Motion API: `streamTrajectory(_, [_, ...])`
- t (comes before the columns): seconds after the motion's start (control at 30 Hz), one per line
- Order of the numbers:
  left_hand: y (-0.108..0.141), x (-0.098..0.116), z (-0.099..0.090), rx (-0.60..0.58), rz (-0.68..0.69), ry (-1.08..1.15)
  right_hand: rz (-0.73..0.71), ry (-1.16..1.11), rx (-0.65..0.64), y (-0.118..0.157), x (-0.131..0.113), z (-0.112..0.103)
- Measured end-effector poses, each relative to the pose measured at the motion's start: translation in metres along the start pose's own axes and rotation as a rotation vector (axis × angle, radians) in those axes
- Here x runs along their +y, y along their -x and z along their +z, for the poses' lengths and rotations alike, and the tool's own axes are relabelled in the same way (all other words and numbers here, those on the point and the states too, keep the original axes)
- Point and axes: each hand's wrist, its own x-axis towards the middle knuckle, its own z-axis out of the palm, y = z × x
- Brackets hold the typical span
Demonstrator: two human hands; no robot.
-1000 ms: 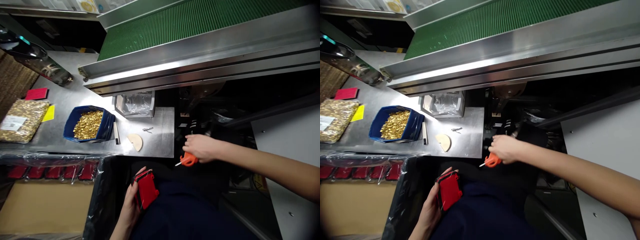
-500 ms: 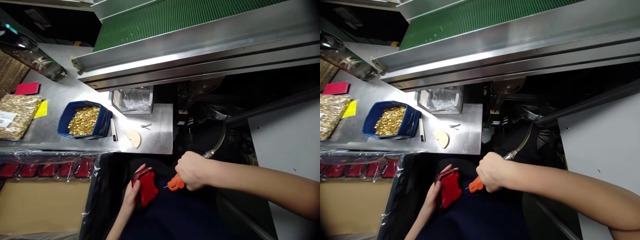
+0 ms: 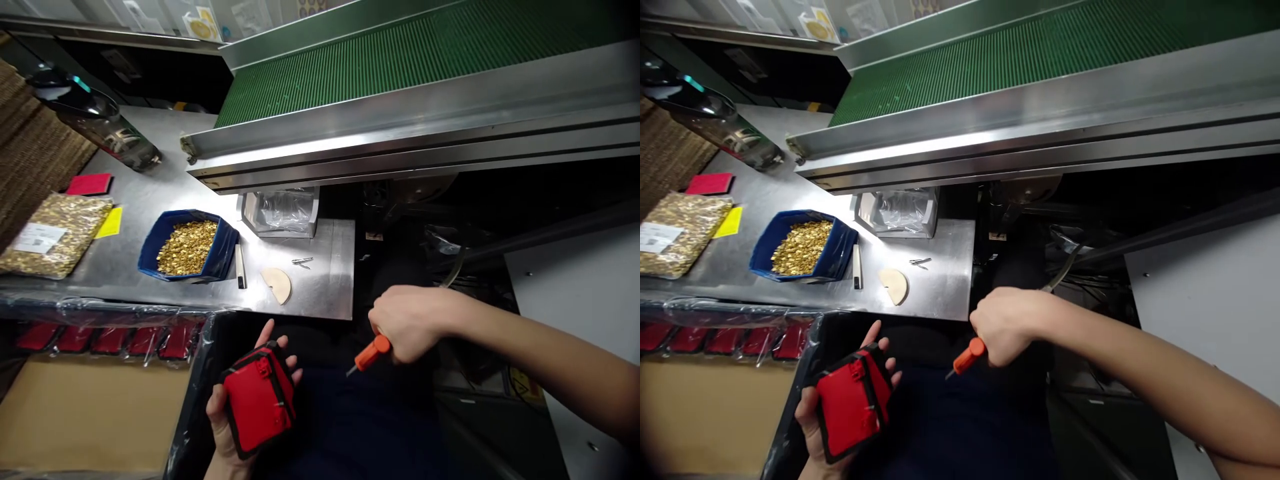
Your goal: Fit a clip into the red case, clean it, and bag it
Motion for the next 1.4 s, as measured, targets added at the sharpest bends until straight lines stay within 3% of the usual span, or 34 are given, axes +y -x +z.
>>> streamTrajectory(0.07, [-0.001, 0.006, 0.003, -0.009, -0.045, -0.243, -0.036, -0.038, 0.005, 0.000, 0.005, 0.005])
streamTrajectory(0.13, [-0.005, 0.011, 0.016, -0.084, -0.097, -0.711, -0.032, -0.031, 0.050, 0.001, 0.008, 0.003])
streamTrajectory(0.23, [-0.018, 0.014, 0.041, -0.357, -0.149, -1.216, -0.046, 0.075, 0.088, -0.004, 0.004, -0.010])
streamTrajectory(0.3, [-0.027, 0.015, 0.048, -0.537, -0.169, -1.292, -0.105, 0.126, 0.052, -0.008, 0.000, -0.017])
streamTrajectory(0.37, [-0.032, 0.016, 0.043, -0.598, -0.177, -1.227, -0.153, 0.140, 0.039, -0.011, 0.000, -0.017])
streamTrajectory(0.47, [-0.032, 0.014, 0.022, -0.476, -0.153, -0.928, -0.176, 0.136, 0.209, -0.007, 0.022, -0.004])
streamTrajectory(0.57, [-0.033, 0.005, 0.006, -0.177, -0.045, -0.546, -0.088, 0.210, 0.503, -0.008, 0.064, 0.018])
streamTrajectory(0.63, [-0.041, -0.004, 0.006, 0.043, 0.038, -0.397, 0.048, 0.304, 0.568, -0.019, 0.095, 0.033])
streamTrajectory(0.7, [-0.057, -0.012, 0.014, 0.171, 0.063, -0.336, 0.172, 0.375, 0.544, -0.042, 0.121, 0.045])
streamTrajectory(0.77, [-0.079, -0.016, 0.024, 0.194, 0.044, -0.347, 0.247, 0.399, 0.536, -0.072, 0.143, 0.051])
streamTrajectory(0.87, [-0.115, -0.014, 0.037, 0.137, 0.061, -0.515, 0.326, 0.408, 0.562, -0.112, 0.169, 0.053])
streamTrajectory(1.03, [-0.156, -0.003, 0.045, -0.036, 0.093, -0.810, 0.455, 0.394, 0.595, -0.139, 0.201, 0.059])
streamTrajectory(1.23, [-0.172, 0.000, 0.036, 0.134, 0.205, -1.085, 0.476, 0.368, 0.581, -0.152, 0.214, 0.081])
streamTrajectory(1.4, [-0.170, -0.007, 0.032, 0.257, 0.327, -1.276, 0.495, 0.321, 0.604, -0.158, 0.217, 0.083])
